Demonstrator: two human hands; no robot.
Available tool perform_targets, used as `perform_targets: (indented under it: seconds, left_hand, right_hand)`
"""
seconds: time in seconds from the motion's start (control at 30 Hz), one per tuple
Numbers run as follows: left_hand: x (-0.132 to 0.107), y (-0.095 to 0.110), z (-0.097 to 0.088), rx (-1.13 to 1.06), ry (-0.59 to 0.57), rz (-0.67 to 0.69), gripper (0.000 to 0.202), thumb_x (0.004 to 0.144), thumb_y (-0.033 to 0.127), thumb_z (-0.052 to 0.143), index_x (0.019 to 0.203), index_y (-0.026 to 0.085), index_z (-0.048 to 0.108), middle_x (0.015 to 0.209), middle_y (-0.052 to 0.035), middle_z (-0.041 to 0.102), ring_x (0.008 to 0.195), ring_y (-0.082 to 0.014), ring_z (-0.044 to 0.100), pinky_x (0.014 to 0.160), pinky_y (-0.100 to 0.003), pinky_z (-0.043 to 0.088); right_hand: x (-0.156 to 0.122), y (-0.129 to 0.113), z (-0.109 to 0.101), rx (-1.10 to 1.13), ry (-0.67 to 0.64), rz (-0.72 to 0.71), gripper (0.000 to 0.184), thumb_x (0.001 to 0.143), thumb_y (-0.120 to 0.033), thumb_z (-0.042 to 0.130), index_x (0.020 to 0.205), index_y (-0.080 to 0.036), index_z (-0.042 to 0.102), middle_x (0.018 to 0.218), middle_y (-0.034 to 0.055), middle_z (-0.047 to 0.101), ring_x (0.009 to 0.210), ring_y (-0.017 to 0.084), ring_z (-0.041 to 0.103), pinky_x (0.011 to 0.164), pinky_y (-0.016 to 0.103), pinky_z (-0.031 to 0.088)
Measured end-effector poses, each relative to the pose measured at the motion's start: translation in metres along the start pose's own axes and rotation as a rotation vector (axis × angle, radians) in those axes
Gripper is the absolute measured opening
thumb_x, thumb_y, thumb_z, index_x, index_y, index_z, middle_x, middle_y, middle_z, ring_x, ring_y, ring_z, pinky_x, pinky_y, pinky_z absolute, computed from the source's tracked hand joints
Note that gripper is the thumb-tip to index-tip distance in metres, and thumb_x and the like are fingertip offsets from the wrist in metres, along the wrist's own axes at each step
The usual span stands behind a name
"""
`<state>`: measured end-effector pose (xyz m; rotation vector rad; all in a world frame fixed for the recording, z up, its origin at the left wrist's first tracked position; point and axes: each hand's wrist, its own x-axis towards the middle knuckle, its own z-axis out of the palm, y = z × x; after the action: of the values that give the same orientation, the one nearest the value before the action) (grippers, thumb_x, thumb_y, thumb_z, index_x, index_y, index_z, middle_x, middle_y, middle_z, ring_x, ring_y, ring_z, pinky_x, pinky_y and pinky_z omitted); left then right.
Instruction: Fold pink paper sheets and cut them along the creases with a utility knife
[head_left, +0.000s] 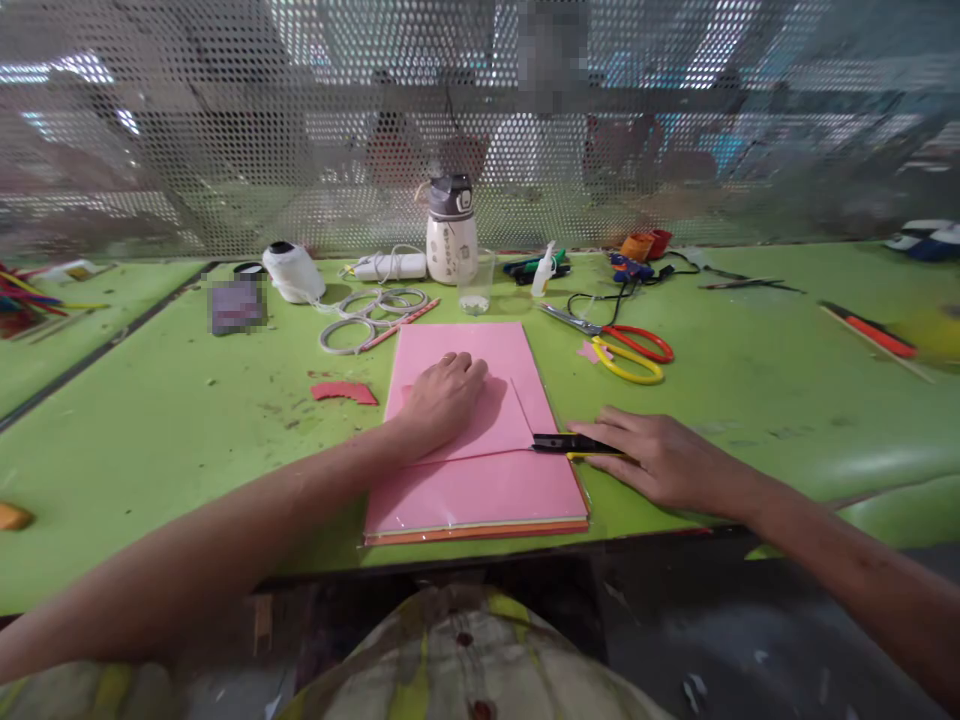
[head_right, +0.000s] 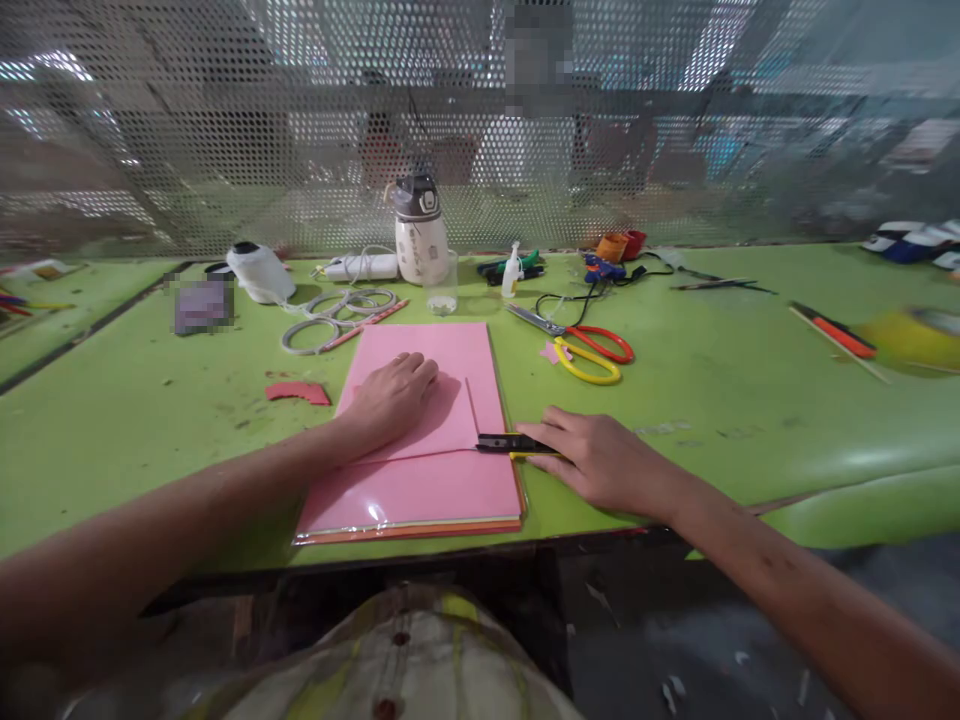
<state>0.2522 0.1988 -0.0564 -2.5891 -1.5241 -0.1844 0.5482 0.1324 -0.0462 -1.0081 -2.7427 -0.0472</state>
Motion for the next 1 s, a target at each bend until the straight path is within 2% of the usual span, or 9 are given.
perform_targets:
  seconds: [0.33,0.6,0.7,0.77,0.83,0.93,1.0]
  left_hand:
    - [0.0,0.002,-0.006,-0.022,-0.024,-0.005,0.025,0.104,0.024,0.037,0.104,0.016,0.061,0.101,-0.0108,0.064,0.098,-0.0266,0.059,0.074,-0.036,0.048]
    - [0.01,0.027,-0.008,-0.062,-0.028,-0.068,0.022,0.098,0.013,0.041,0.106,0.013,0.061,0.098,-0.0132,0.064,0.095,-0.0273,0.062,0.075,-0.038,0.052]
    - [0.007,0.029,-0.007,-0.064,0.013,-0.073,0.027,0.096,0.01,0.042,0.115,0.012,0.06,0.11,-0.0171,0.062,0.103,-0.0303,0.06,0.08,-0.042,0.053]
    - [0.004,0.024,-0.006,-0.087,0.091,0.014,0.033,0.095,0.007,0.043,0.121,0.014,0.061,0.124,-0.0189,0.058,0.114,-0.0324,0.056,0.089,-0.047,0.052]
    - [0.002,0.015,-0.005,-0.185,0.158,0.243,0.035,0.096,0.006,0.042,0.122,0.015,0.063,0.131,-0.0167,0.059,0.119,-0.0298,0.056,0.096,-0.047,0.05]
    - [0.002,0.002,-0.001,-0.337,0.16,0.638,0.033,0.101,0.013,0.043,0.128,0.016,0.062,0.13,-0.0121,0.066,0.124,-0.0245,0.058,0.103,-0.042,0.05]
    - [0.003,-0.003,0.002,-0.335,0.168,0.75,0.034,0.103,0.018,0.044,0.133,0.016,0.06,0.132,-0.0103,0.067,0.131,-0.0254,0.055,0.108,-0.044,0.047]
  right_hand:
    - [-0.01,0.002,0.0,0.019,-0.001,0.038,0.043,0.105,-0.037,0.038,0.132,-0.014,0.064,0.107,0.0171,0.071,0.086,0.026,0.073,0.072,0.035,0.058]
    - [-0.015,0.035,-0.005,0.089,-0.007,0.056,0.038,0.101,-0.037,0.049,0.133,-0.022,0.065,0.113,0.0133,0.073,0.095,0.027,0.073,0.08,0.036,0.057]
    - [-0.016,0.044,-0.007,0.129,-0.034,0.039,0.036,0.1,-0.036,0.052,0.132,-0.025,0.066,0.113,0.0097,0.074,0.095,0.025,0.072,0.082,0.034,0.057]
    - [-0.014,0.048,-0.008,0.146,-0.045,0.028,0.036,0.1,-0.036,0.052,0.132,-0.026,0.066,0.112,0.0093,0.074,0.094,0.024,0.072,0.081,0.033,0.056]
    - [-0.012,0.049,-0.007,0.154,-0.045,0.019,0.037,0.101,-0.038,0.05,0.131,-0.024,0.066,0.109,0.0106,0.074,0.093,0.023,0.071,0.08,0.033,0.056]
    - [-0.007,0.05,-0.007,0.166,-0.044,0.014,0.039,0.101,-0.04,0.049,0.131,-0.022,0.066,0.105,0.0117,0.073,0.09,0.023,0.071,0.077,0.032,0.055]
    - [-0.005,0.049,-0.007,0.184,-0.043,0.021,0.038,0.101,-0.04,0.05,0.131,-0.023,0.066,0.102,0.0107,0.072,0.088,0.023,0.071,0.075,0.032,0.054]
